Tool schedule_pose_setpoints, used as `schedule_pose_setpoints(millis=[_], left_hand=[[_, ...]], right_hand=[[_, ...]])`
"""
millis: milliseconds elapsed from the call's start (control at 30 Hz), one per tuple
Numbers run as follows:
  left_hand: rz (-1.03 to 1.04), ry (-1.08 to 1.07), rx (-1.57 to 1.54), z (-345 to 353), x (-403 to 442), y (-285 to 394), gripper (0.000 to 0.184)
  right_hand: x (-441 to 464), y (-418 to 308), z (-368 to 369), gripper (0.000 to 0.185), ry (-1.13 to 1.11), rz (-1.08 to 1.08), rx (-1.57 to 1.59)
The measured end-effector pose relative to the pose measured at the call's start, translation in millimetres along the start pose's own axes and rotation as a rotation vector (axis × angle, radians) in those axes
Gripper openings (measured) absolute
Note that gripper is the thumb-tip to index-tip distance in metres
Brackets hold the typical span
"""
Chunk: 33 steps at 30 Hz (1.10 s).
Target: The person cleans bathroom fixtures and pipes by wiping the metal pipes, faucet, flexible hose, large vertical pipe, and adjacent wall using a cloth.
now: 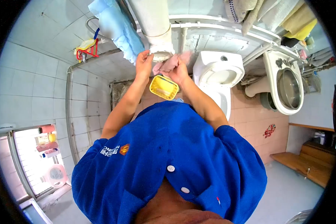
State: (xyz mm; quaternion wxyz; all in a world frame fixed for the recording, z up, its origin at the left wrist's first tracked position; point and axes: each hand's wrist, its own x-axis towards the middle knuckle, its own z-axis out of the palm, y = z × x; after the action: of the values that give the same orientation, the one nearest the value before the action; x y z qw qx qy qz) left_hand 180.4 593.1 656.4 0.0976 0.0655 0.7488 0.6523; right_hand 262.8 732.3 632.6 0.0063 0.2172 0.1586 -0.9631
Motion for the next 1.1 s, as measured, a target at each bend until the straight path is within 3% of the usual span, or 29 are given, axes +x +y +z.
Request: schedule_pose_setpoints(millis=[33,200,267,400,500,533,633,667,733,767,833,867,933,967,1100], left_hand=[[0.007,0.004,0.002,-1.0,0.7,1.4,0.043],[-0.058,-0.095,-0.056,-11.0,-8.3,11.6,0.044],[-0.036,-0.087,-0.081,-8.0,-12.9,14.3,0.044],[0.011,-0.106,-0.075,-12.6,-13.7,13.2,0.046],[0.005,-0.125,-0.082,-21.2,-13.5,8.4,0.047],[0.004,-0.109,-0.045,-22.7,-13.3,6.9,0.048],[0.170,-0.015,-0.017,-18.6,-14.6,21.4,0.053],[0.168,-0.016,-0.021,-16.1,-14.2,29.5,0.053],[0.329,0.075,-0.002,-7.8,-5.3,46.0,0.059],[0.333,0.072,-0.006,-3.4,2.2,50.9,0.059],[0.299,0.133,0.017,6.2,19.0,60.1,0.062],[0.307,0.130,0.013,11.2,26.9,57.4,0.062],[0.278,0.132,0.097,21.0,39.7,46.3,0.064],[0.285,0.100,0.067,23.2,31.5,57.2,0.061],[0.392,0.155,0.039,37.0,36.2,42.8,0.059]], right_hand=[[20.6,9.7,-21.4,0.058,-0.040,0.022,0.049],[14.4,15.2,-5.5,0.061,-0.144,0.015,0.145],[17.3,13.7,1.4,0.065,0.085,-0.005,0.182],[30.5,16.2,-6.4,0.058,0.067,-0.005,0.216],[19.4,17.2,-20.0,0.033,0.067,-0.266,0.135],[16.4,14.1,-23.1,0.033,0.071,-0.268,0.131],[4.0,-0.2,-5.5,0.032,0.132,-0.818,-0.196],[-8.9,-9.3,18.1,0.032,0.134,-0.820,-0.200],[-31.9,-24.5,60.9,0.038,0.141,-0.963,-0.599],[-27.2,-26.3,67.8,0.038,0.141,-0.969,-0.601],[-10.1,-25.6,86.2,0.039,0.079,-1.018,-0.921],[-1.9,-18.5,93.0,0.039,0.077,-1.027,-0.921],[18.9,-4.3,95.8,0.038,0.400,-1.276,-1.067],[25.0,-7.4,94.4,0.045,0.255,-1.221,-0.927],[36.9,-14.0,88.6,0.040,0.341,-1.217,-0.926]])
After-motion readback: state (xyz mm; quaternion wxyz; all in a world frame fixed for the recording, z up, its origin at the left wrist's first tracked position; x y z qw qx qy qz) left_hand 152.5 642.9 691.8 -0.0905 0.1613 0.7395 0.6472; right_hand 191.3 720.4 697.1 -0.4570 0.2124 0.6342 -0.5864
